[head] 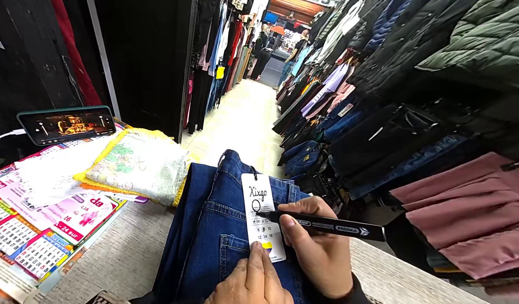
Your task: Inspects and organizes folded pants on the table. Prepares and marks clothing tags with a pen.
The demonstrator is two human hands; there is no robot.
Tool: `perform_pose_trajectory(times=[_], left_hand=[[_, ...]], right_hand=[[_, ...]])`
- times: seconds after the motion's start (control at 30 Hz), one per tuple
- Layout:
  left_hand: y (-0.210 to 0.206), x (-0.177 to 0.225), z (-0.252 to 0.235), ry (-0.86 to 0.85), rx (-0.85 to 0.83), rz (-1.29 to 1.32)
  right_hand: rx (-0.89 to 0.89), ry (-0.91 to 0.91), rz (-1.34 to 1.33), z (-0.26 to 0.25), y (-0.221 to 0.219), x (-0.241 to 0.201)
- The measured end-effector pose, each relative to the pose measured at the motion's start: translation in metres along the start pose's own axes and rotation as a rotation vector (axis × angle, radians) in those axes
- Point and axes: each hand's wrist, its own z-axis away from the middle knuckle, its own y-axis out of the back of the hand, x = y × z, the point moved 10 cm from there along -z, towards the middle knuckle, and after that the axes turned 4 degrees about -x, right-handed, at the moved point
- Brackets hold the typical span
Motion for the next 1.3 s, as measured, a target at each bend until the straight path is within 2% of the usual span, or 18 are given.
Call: perform_pose_trajectory(times=[0.23, 0.73, 1.17, 1.3], left_hand=[[0.0, -0.001, 0.0, -0.004, 0.011, 0.006], [0.0, -0.001, 0.001, -0.003, 0.016, 0.012], [0.0, 0.0, 0.0, -0.012, 0.004, -0.004], [0.002, -0.001, 0.001, -0.006, 0.029, -0.022]], right_hand=[[-0.014, 0.021, -0.028, 0.0, -0.002, -0.004], [0.1, 0.046, 0.146, 0.002, 0.009, -0.008], [0.011, 0.057, 0.065, 0.001, 0.0, -0.008], [0.127, 0.046, -0.046, 0.002, 0.014, -0.008]])
